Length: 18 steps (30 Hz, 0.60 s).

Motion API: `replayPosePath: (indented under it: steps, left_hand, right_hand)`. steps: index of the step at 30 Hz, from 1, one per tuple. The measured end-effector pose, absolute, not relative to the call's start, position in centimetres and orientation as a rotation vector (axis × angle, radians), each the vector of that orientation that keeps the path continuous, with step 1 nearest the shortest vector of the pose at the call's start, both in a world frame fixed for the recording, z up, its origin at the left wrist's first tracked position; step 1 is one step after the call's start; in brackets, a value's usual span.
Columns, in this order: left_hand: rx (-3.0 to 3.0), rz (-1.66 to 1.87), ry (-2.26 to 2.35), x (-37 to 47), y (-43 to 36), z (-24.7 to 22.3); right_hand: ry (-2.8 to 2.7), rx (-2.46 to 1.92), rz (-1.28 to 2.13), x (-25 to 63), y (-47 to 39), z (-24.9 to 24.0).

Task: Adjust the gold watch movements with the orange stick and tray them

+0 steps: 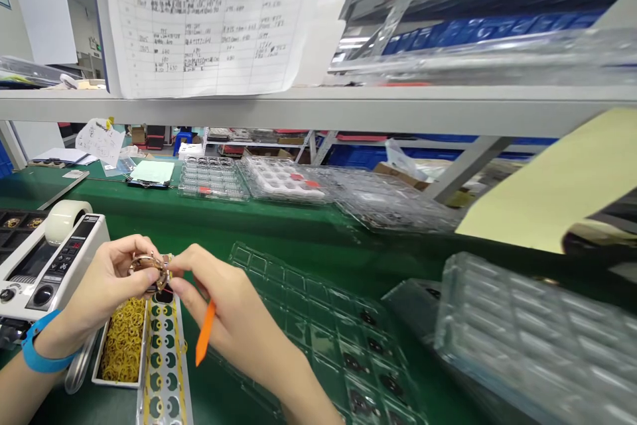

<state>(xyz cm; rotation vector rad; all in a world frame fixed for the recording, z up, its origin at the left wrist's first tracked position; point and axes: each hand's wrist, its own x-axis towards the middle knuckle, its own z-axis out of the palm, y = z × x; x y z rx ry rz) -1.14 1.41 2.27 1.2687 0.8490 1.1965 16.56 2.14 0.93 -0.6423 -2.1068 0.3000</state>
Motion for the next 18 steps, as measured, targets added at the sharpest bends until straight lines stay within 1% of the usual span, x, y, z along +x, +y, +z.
replayPosePath:
  steps: [3, 10, 14, 18]
  left_hand:
    - [1.322, 1.200, 0.868, -1.2, 1.4, 2.4]
    - [1.328, 1.174, 0.858, -1.1, 1.5, 2.3]
    - [1.272, 1.163, 0.842, -1.0, 1.6, 2.3]
    - [1.219, 1.163, 0.831, -0.9, 1.7, 2.3]
  right_hand:
    - [-2.105, -0.557, 0.322, 16.1, 2.2, 0.7]
    - [-2.102, -0.531, 0.303, 15.8, 2.4, 0.4]
    - [-2.078, -0.500, 0.380, 15.5, 2.5, 0.0]
    - [-2.059, -0.581, 0.531, 15.4, 2.7, -0.4]
